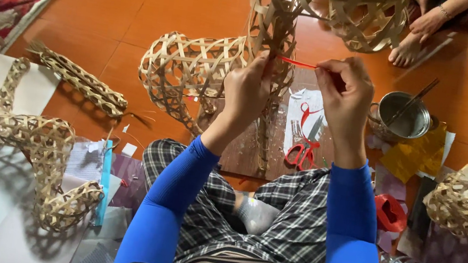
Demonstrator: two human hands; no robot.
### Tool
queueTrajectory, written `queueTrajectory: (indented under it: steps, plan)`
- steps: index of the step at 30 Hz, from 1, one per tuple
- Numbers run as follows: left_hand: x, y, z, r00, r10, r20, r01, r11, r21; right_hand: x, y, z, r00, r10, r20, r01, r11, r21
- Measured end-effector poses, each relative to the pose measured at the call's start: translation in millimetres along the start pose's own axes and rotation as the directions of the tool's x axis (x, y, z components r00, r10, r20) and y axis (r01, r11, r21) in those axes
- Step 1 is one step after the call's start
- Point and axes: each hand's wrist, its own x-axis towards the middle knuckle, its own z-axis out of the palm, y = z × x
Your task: Weaving and trimming a large bamboo animal sculpture using scissors and manual manipulation.
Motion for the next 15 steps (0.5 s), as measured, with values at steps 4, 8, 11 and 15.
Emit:
queueTrajectory:
  steps: [4, 8, 11, 15]
  plan:
    - [0.9, -3.8, -1.3, 0.999, -0.014, 0.052, 0.019, 0.996, -0.091, -1.0, 11.2, 15.5, 0.988, -0.054, -0.146, 0.042, 0.995, -0.089]
    - [2.4, -2.9, -6.0, 0.993, -0.030, 0.110, 0.041, 0.994, -0.104, 6.7, 15.4, 41.8, 0.993, -0.080, -0.082, 0.075, 0.995, -0.065]
    - [-2.3, -7.2, -6.2, 0.986, -0.004, 0.164, 0.008, 1.000, -0.025, 29.1, -13.7, 56.3, 0.997, -0.034, 0.074, 0.031, 0.999, 0.041]
    - [1.0, 1.8, -13.2, 0.980, -0.052, 0.194, 0.042, 0.998, 0.056, 40.0, -19.0, 50.2, 0.950, 0.137, 0.280, -0.213, 0.941, 0.262]
